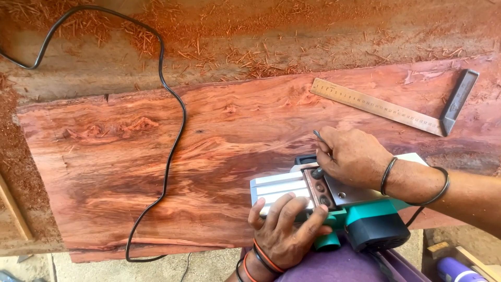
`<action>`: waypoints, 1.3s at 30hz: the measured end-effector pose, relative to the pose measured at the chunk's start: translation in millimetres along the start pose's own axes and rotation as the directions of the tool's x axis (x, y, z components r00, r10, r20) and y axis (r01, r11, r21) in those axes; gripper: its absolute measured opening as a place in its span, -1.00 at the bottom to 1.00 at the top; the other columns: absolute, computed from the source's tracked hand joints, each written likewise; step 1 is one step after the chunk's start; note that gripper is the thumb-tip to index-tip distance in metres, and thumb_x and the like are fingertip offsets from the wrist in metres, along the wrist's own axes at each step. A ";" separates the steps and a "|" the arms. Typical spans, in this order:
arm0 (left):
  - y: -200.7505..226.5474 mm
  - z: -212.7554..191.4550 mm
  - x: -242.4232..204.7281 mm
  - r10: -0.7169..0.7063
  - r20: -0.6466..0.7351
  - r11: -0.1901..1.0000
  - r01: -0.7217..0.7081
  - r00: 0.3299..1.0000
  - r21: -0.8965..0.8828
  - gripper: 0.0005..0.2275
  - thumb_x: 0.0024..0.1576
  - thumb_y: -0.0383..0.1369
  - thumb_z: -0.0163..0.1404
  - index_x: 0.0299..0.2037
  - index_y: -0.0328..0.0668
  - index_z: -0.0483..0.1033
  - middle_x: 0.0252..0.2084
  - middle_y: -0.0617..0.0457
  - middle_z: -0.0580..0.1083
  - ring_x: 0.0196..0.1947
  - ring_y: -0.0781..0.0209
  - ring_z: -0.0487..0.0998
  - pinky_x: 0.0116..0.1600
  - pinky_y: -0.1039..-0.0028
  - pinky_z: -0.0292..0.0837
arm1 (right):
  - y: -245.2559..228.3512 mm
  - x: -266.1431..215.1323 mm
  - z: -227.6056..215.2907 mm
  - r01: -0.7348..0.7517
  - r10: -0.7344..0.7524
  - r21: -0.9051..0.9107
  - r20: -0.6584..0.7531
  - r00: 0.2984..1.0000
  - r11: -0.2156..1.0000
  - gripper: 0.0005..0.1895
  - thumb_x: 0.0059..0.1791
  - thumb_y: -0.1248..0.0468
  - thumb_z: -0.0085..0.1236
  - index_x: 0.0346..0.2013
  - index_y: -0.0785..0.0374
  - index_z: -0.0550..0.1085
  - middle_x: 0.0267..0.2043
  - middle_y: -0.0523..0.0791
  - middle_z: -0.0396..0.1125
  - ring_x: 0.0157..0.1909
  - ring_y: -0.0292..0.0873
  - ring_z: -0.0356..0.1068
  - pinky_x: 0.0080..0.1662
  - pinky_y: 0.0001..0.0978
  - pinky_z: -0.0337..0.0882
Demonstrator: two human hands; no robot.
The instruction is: Adjusting the blade depth of an electric power planer using a metal ruler and a T-handle socket wrench.
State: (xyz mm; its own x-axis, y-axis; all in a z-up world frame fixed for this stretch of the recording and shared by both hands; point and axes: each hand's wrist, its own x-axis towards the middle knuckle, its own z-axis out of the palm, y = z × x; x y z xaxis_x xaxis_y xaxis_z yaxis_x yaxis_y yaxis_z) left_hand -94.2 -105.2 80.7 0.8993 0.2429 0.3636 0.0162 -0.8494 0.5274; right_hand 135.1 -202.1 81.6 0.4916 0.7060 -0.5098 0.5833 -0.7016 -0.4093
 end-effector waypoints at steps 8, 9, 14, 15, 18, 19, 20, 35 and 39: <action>5.7 0.4 0.2 -0.004 -0.007 1.000 0.005 1.000 0.025 -0.73 0.38 0.05 -0.01 0.18 0.34 0.49 -0.02 0.23 0.43 0.10 0.30 0.51 0.48 0.11 -0.21 | 5.0 -1.9 0.5 0.128 -0.126 0.019 -0.081 0.989 0.992 -0.80 -0.08 0.20 0.10 -0.40 0.27 0.36 -0.52 0.13 0.35 -0.36 0.30 0.39 -0.31 0.15 0.35; 6.4 0.2 0.8 -0.014 -0.005 1.000 0.014 1.000 0.021 -0.74 0.37 0.05 -0.01 0.17 0.34 0.49 -0.04 0.25 0.44 0.08 0.31 0.52 0.48 0.13 -0.21 | 5.2 -2.0 0.3 0.116 -0.113 0.039 -0.063 0.992 0.993 -0.80 -0.07 0.20 0.10 -0.39 0.28 0.35 -0.52 0.12 0.36 -0.37 0.29 0.39 -0.31 0.15 0.35; 8.8 -0.6 3.8 -0.021 -0.012 1.000 0.021 1.000 0.019 -0.75 0.37 0.03 -0.02 0.16 0.33 0.50 -0.06 0.26 0.46 0.05 0.33 0.53 0.46 0.16 -0.19 | 7.2 -2.3 0.9 0.127 -0.120 0.082 -0.080 0.990 0.988 -0.81 -0.07 0.21 0.09 -0.37 0.29 0.35 -0.52 0.12 0.36 -0.38 0.29 0.39 -0.32 0.13 0.36; 9.3 -0.2 3.5 -0.030 -0.007 0.999 0.030 1.000 0.014 -0.75 0.37 0.03 -0.04 0.16 0.34 0.49 -0.06 0.27 0.46 0.05 0.33 0.53 0.46 0.16 -0.19 | 8.1 -2.2 1.3 0.147 -0.140 0.086 -0.085 0.987 0.985 -0.81 -0.07 0.22 0.10 -0.38 0.29 0.35 -0.52 0.12 0.35 -0.37 0.29 0.39 -0.32 0.13 0.35; 9.6 1.2 3.8 -0.030 -0.016 0.999 0.031 0.999 0.012 -0.75 0.38 0.03 -0.05 0.16 0.34 0.49 -0.06 0.28 0.46 0.04 0.34 0.53 0.45 0.17 -0.18 | 8.5 -2.6 0.6 0.160 -0.152 0.093 -0.087 0.984 0.983 -0.82 -0.07 0.23 0.11 -0.40 0.28 0.35 -0.51 0.13 0.34 -0.37 0.30 0.38 -0.32 0.14 0.34; 10.0 1.3 3.8 -0.025 -0.027 1.000 0.026 0.999 0.014 -0.75 0.38 0.03 -0.06 0.16 0.34 0.49 -0.06 0.28 0.46 0.04 0.34 0.53 0.45 0.18 -0.18 | 8.0 -3.3 0.2 0.152 -0.145 0.099 -0.080 0.986 0.983 -0.81 -0.07 0.23 0.12 -0.41 0.28 0.35 -0.51 0.13 0.35 -0.36 0.30 0.38 -0.32 0.14 0.33; 10.1 1.6 4.0 -0.022 -0.031 1.000 0.022 0.999 0.015 -0.75 0.38 0.03 -0.06 0.16 0.34 0.49 -0.06 0.28 0.46 0.04 0.34 0.53 0.45 0.18 -0.18 | 7.9 -2.7 0.1 0.154 -0.146 0.096 -0.084 0.986 0.983 -0.81 -0.07 0.23 0.12 -0.41 0.28 0.35 -0.51 0.13 0.35 -0.36 0.30 0.38 -0.32 0.14 0.33; 1.7 3.0 -2.0 -0.141 -0.013 0.988 0.141 0.990 -0.057 -0.72 0.17 0.06 0.13 0.02 0.37 0.53 -0.10 0.28 0.40 0.06 0.36 0.49 0.40 0.13 -0.11 | 18.7 22.6 -15.2 0.515 -0.521 0.110 0.036 0.853 0.850 -0.72 -0.03 0.12 0.16 -0.47 0.20 0.34 -0.57 0.03 0.35 -0.48 0.22 0.37 -0.43 0.10 0.31; -1.1 -3.3 3.1 -0.062 0.013 0.996 0.063 0.998 -0.056 -0.68 0.17 0.03 0.15 0.08 0.31 0.53 -0.07 0.25 0.41 0.07 0.31 0.48 0.38 0.10 -0.15 | 32.2 32.2 -12.3 0.645 -0.652 0.097 0.118 0.749 0.758 -0.60 -0.05 -0.01 0.27 -0.49 0.17 0.32 -0.55 -0.01 0.31 -0.44 0.20 0.34 -0.38 0.05 0.30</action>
State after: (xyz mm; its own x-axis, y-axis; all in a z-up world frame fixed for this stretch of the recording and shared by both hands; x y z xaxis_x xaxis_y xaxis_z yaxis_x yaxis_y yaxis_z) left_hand -92.9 -102.0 83.9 0.9024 0.2890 0.3197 0.0484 -0.8050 0.5912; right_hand 177.6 -200.8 61.3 -0.0887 0.9748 -0.2045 0.6966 -0.0860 -0.7122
